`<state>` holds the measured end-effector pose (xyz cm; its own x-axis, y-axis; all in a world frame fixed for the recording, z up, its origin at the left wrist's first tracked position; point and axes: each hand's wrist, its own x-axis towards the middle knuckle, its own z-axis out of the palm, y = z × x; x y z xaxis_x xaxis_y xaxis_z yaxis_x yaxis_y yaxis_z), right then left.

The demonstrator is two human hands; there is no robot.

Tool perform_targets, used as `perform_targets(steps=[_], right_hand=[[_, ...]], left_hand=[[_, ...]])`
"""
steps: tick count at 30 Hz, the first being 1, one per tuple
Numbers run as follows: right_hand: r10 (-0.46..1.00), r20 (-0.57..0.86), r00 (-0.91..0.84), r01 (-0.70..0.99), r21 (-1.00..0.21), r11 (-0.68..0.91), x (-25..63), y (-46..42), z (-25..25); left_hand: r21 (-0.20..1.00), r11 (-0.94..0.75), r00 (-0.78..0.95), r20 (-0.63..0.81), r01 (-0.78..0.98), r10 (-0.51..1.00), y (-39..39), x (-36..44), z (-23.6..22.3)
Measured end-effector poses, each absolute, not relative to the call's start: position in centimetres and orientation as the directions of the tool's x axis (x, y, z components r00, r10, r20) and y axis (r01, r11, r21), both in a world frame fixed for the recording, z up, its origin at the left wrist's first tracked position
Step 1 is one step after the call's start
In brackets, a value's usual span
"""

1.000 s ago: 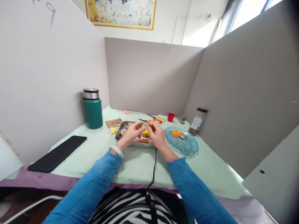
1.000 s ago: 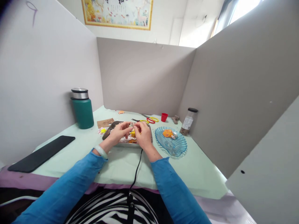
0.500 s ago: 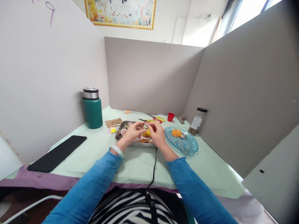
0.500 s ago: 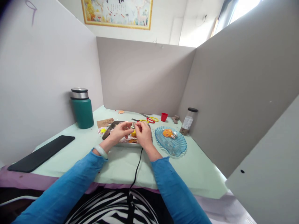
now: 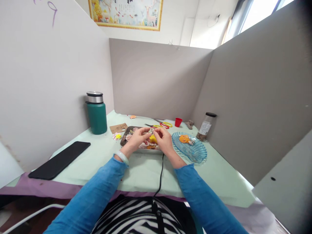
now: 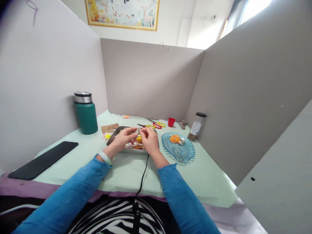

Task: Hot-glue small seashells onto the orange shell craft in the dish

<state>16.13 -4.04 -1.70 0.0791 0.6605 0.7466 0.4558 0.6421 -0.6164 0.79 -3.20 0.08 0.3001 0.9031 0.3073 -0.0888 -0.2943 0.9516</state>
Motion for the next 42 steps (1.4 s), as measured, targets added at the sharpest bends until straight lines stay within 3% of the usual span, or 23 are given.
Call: perform_targets(steps=[10, 26, 35, 42], right_hand=[[0.685, 0.722, 0.099, 0.449, -0.646, 0.617, 16.04, -4.01, -1.75], [0.636, 0.768, 0.077, 0.412, -0.606, 0.681, 16.19, -3.77, -1.95], [0.586, 0.81, -0.018, 0.529, -0.489, 0.693, 15.91, -4.59, -1.72], [0.594, 0.803, 0.038, 0.516, -0.525, 0.677, 15.95, -4.27, -1.7]], left_hand=[[0.94, -0.336, 0.313, 0.338, -0.062, 0.888, -3.14, 0.68, -0.11], [0.948, -0.176, 0.349, 0.264, -0.264, 0.899, -2.72, 0.67, -0.25], [0.982, -0.134, 0.319, 0.171, -0.133, 0.932, -2.58, 0.89, -0.48], [0.987, -0.127, 0.24, 0.147, -0.097, 0.96, -2.79, 1.07, -0.24]])
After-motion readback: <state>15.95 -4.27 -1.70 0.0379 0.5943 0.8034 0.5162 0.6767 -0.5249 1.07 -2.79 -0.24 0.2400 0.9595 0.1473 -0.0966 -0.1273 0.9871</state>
